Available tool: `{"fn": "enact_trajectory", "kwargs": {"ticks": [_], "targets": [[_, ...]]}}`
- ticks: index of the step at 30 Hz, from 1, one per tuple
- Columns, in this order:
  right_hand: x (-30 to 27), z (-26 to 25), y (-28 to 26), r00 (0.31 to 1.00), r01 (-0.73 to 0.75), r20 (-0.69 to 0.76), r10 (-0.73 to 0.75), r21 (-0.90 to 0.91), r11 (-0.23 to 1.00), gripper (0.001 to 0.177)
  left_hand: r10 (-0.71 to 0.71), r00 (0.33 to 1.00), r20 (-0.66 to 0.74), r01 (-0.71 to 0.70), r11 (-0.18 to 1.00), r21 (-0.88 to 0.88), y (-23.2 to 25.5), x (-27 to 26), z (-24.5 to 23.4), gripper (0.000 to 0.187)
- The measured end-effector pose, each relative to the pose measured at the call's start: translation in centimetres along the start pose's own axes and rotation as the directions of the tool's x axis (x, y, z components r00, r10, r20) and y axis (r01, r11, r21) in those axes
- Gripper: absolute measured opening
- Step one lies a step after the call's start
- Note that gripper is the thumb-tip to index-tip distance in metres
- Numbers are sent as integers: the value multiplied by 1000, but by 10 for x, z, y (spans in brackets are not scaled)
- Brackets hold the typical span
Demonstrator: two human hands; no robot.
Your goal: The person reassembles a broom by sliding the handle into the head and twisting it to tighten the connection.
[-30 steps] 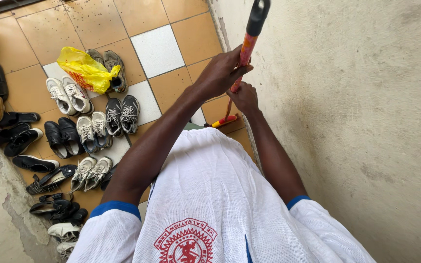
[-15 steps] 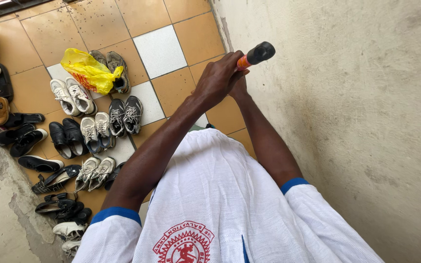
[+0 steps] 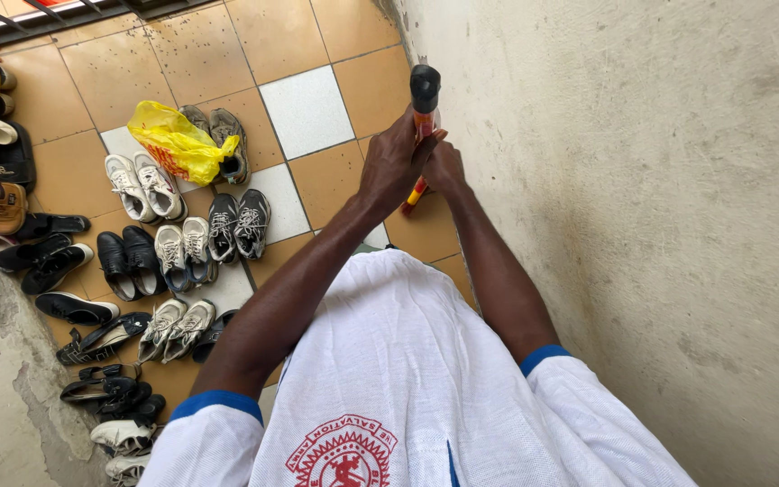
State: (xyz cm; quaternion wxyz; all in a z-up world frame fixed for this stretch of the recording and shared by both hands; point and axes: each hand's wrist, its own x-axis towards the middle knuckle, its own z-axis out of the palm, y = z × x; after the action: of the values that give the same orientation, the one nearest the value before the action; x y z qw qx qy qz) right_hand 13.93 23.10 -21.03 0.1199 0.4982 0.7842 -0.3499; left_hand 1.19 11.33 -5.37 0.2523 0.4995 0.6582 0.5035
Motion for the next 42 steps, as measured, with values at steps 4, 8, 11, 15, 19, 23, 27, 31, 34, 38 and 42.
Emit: {"fn": "enact_trajectory", "kwargs": {"ticks": [4, 8, 11, 15, 19, 23, 27, 31, 34, 38, 42], "targets": [[34, 47, 16, 946, 314, -106, -308, 48, 948, 42, -19, 992, -127, 19, 1000, 3, -2, -11, -2, 33], [43, 53, -9, 872, 484, -106, -478, 340, 807, 29, -29, 988, -154, 42, 996, 80, 3, -15, -24, 32], [14, 17, -30, 952, 301, -35, -303, 262, 917, 27, 20, 984, -180, -18, 1000, 14, 11, -13, -40, 33], [-8, -15, -52, 977, 213, -8, -215, 157, 964, 26, 196, 947, -254, -197, 980, 20, 13, -9, -37, 32], [16, 2, -33, 998, -8, 55, 5, 51, 999, 35, -9, 983, -186, 3, 1000, -30, 1, -15, -23, 31], [50, 46, -8, 958, 281, 26, -285, 100, 954, 38, -106, 977, -188, 119, 991, 58, -7, -14, -20, 34], [62, 64, 0, 775, 631, -136, -617, 208, 747, 43, 48, 972, -228, -10, 986, 164, 8, -17, -31, 36], [50, 31, -3, 885, 460, -17, -465, 182, 869, 34, 66, 962, -264, -35, 992, 119, 36, -16, -39, 29], [34, -3, -9, 897, 438, -20, -441, 164, 884, 30, 67, 953, -296, -39, 994, 100, 48, -9, -34, 29], [52, -11, 12, 924, 381, 0, -382, -55, 923, 24, 25, 954, -298, -1, 997, 81, 40, -5, -11, 31], [79, 18, 41, 933, 359, -5, -360, 108, 927, 24, -43, 951, -307, 64, 996, 59, 26, -4, 12, 33]]}}
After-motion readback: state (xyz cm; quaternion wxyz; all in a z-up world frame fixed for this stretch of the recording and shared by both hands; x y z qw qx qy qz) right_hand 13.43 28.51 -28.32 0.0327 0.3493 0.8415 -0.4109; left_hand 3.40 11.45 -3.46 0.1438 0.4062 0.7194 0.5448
